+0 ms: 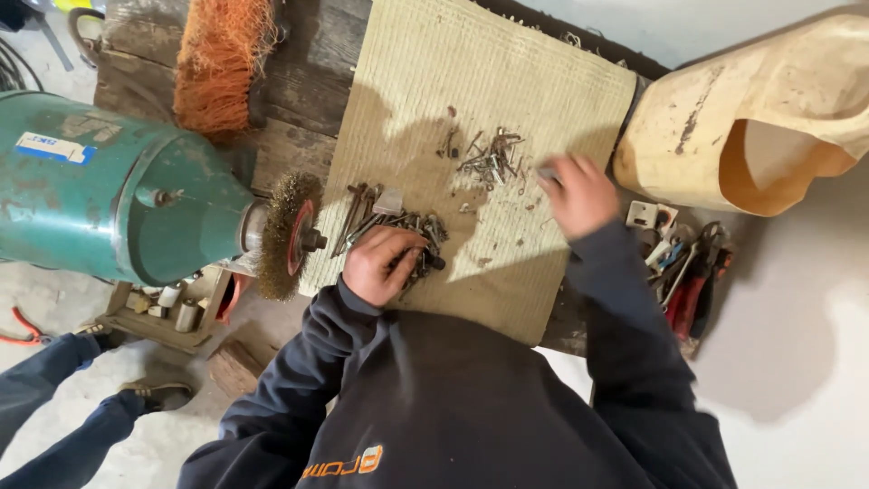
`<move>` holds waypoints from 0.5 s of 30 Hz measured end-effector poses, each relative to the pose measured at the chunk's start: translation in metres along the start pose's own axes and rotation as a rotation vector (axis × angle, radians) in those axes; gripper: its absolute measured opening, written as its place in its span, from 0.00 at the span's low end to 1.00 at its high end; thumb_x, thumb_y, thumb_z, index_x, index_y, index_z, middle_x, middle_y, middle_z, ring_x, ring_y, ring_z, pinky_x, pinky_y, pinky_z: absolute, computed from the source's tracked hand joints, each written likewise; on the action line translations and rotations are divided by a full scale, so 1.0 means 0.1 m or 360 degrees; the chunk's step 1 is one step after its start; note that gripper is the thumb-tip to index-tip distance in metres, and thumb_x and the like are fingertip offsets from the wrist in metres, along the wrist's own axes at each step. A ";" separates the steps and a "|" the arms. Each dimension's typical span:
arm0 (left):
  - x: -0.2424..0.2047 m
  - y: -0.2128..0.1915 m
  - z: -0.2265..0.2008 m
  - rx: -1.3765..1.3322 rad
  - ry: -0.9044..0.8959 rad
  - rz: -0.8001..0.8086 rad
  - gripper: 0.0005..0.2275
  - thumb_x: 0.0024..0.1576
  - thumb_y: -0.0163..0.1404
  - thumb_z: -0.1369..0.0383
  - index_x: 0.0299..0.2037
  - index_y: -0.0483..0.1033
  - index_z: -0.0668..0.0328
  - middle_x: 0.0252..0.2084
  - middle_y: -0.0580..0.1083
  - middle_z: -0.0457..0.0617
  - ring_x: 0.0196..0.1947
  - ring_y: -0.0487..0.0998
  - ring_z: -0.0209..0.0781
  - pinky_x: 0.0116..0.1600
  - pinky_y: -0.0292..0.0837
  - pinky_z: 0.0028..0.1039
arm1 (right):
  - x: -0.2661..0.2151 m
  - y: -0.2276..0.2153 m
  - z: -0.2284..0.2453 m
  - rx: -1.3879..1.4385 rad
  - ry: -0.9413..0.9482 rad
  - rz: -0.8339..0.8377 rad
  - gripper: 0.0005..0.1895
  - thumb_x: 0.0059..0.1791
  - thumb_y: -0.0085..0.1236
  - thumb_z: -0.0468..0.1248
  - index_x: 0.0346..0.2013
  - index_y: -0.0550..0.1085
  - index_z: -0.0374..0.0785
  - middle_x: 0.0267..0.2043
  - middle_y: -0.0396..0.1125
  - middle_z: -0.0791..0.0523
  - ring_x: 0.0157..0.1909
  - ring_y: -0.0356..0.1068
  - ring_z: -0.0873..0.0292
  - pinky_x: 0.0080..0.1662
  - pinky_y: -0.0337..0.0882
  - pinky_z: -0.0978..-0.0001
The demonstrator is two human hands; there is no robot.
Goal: The person sorts a pile of mixed metal fasteners, including bolts, nuts, and washers, on a workbench. They separate the items by hand into different piles and then transfer the sorted fasteners into a plastic container.
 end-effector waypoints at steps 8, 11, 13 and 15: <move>0.51 0.35 0.19 0.0594 -0.0086 0.0118 0.11 0.55 0.55 0.69 0.48 0.79 0.58 0.44 0.78 0.54 0.45 0.77 0.58 0.50 0.73 0.43 | -1.09 -0.20 -0.79 -0.0466 0.0271 0.0284 0.14 0.49 0.59 0.43 0.48 0.77 0.43 0.46 0.72 0.51 0.50 0.70 0.43 0.49 0.71 0.51; 0.89 0.72 0.68 0.0875 -0.0177 0.0092 0.12 0.56 0.54 0.67 0.50 0.77 0.56 0.45 0.77 0.55 0.47 0.77 0.58 0.51 0.73 0.45 | -0.91 -0.30 -0.53 -0.0364 0.0179 0.0199 0.15 0.49 0.59 0.43 0.49 0.78 0.44 0.46 0.73 0.52 0.49 0.70 0.44 0.47 0.71 0.53; 1.12 0.89 0.93 0.0933 -0.0216 0.0045 0.12 0.58 0.52 0.67 0.51 0.77 0.56 0.47 0.77 0.55 0.48 0.77 0.58 0.52 0.75 0.44 | -0.69 -0.25 -0.39 -0.0213 0.0186 0.0165 0.13 0.51 0.57 0.43 0.49 0.79 0.46 0.45 0.73 0.53 0.48 0.71 0.46 0.47 0.72 0.54; 1.35 0.95 0.99 0.1011 -0.0230 -0.0013 0.13 0.54 0.53 0.69 0.50 0.78 0.52 0.48 0.78 0.52 0.49 0.77 0.57 0.50 0.76 0.45 | -0.39 -0.05 -0.27 -0.0037 -0.0152 0.0186 0.12 0.53 0.55 0.42 0.49 0.78 0.44 0.46 0.73 0.54 0.47 0.72 0.49 0.48 0.73 0.57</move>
Point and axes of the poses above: each hand's wrist, its own x-axis towards the middle knuckle, its own y-axis out of the palm, z = x × y, the point moved 4 cm from there along x, towards the middle knuckle
